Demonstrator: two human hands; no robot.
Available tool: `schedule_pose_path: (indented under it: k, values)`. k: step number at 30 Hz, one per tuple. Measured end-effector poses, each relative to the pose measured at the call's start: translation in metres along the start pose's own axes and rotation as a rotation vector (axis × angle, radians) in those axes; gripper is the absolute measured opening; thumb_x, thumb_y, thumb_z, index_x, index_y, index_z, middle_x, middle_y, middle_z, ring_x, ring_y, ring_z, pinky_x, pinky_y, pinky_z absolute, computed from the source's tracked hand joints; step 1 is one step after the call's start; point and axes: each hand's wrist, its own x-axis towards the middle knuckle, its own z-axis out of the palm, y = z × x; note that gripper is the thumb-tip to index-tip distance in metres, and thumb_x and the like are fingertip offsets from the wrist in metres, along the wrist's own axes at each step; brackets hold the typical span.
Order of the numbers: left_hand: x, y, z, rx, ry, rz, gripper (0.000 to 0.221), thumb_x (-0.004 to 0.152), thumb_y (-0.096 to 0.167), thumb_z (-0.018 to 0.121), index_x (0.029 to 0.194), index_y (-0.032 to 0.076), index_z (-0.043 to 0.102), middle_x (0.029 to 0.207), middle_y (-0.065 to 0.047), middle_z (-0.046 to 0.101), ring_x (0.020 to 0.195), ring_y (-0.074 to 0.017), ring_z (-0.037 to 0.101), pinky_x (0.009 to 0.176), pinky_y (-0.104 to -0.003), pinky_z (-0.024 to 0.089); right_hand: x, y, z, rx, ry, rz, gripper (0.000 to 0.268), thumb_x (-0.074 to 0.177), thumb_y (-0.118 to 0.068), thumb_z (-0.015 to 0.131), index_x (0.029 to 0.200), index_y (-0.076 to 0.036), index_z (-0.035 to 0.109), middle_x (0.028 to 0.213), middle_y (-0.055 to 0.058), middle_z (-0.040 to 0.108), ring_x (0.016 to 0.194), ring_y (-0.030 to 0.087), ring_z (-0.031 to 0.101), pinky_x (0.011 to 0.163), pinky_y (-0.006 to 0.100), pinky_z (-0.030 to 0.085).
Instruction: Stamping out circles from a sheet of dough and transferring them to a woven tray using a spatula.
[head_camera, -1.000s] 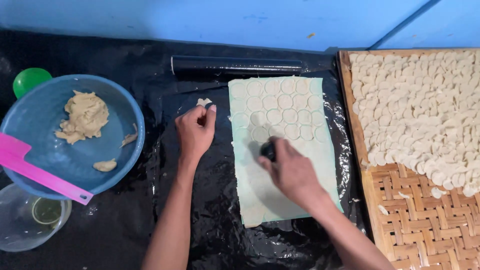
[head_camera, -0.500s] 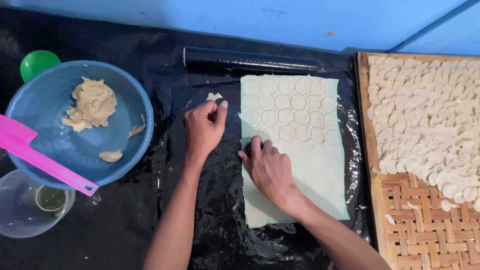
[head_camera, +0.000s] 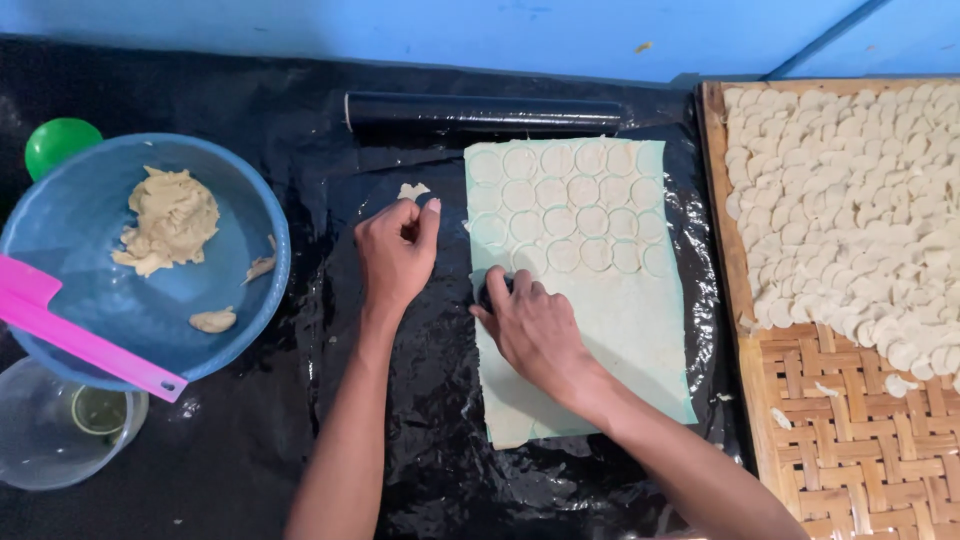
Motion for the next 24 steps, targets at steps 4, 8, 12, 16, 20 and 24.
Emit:
schedule_pose_path:
  k: [4, 8, 12, 16, 20, 24]
  values:
    - [-0.001, -0.001, 0.002, 0.001, 0.022, 0.017, 0.041, 0.098, 0.014, 0.074, 0.068, -0.001, 0.05, 0.058, -0.011, 0.052, 0.048, -0.0214, 0.05, 0.051, -0.036, 0.037, -0.003, -0.005, 0.006, -0.027, 0.132, 0.074, 0.053, 0.1, -0.046, 0.054, 0.125, 0.001, 0.049, 0.091, 0.018, 0.06, 0.073, 0.03, 0.069, 0.05, 0.04, 0.054]
    - [0.0, -0.002, 0.0, -0.004, 0.031, 0.01, 0.041, 0.098, 0.015, 0.073, 0.068, -0.001, 0.05, 0.059, -0.01, 0.053, 0.048, -0.0211, 0.052, 0.051, -0.035, 0.038, -0.003, 0.011, -0.023, 0.238, -0.079, 0.131, 0.051, 0.104, -0.047, 0.05, 0.127, -0.001, 0.047, 0.099, 0.021, 0.064, 0.078, 0.037, 0.071, 0.061, 0.048, 0.056]
    - [-0.001, -0.001, 0.0, -0.008, 0.034, 0.003, 0.04, 0.097, 0.014, 0.073, 0.068, 0.0, 0.05, 0.059, -0.01, 0.054, 0.048, -0.0209, 0.052, 0.051, -0.035, 0.038, -0.024, 0.032, -0.031, 0.31, 0.03, 0.281, 0.055, 0.099, -0.044, 0.054, 0.132, -0.001, 0.045, 0.109, 0.024, 0.066, 0.083, 0.044, 0.07, 0.067, 0.054, 0.055]
    - [0.001, -0.001, 0.0, 0.001, 0.031, 0.012, 0.04, 0.098, 0.014, 0.073, 0.068, 0.0, 0.051, 0.06, -0.01, 0.054, 0.049, -0.0205, 0.052, 0.051, -0.035, 0.038, -0.035, 0.038, -0.028, 0.313, -0.025, 0.242, 0.053, 0.099, -0.042, 0.056, 0.131, -0.001, 0.046, 0.111, 0.023, 0.065, 0.086, 0.043, 0.07, 0.066, 0.052, 0.056]
    - [-0.001, -0.004, 0.0, 0.008, 0.008, -0.014, 0.043, 0.098, 0.015, 0.074, 0.067, -0.001, 0.049, 0.057, -0.009, 0.053, 0.047, -0.0198, 0.05, 0.05, -0.036, 0.036, -0.033, 0.035, -0.026, 0.296, -0.03, 0.226, 0.055, 0.096, -0.043, 0.059, 0.13, -0.002, 0.047, 0.109, 0.022, 0.064, 0.088, 0.042, 0.07, 0.065, 0.052, 0.056]
    - [0.0, -0.002, 0.001, 0.011, 0.021, -0.012, 0.042, 0.097, 0.015, 0.074, 0.067, -0.001, 0.048, 0.059, -0.009, 0.053, 0.048, -0.0192, 0.05, 0.05, -0.035, 0.036, -0.026, 0.033, -0.021, 0.285, 0.028, 0.153, 0.053, 0.097, -0.043, 0.06, 0.128, -0.001, 0.048, 0.103, 0.021, 0.063, 0.087, 0.041, 0.069, 0.064, 0.051, 0.056]
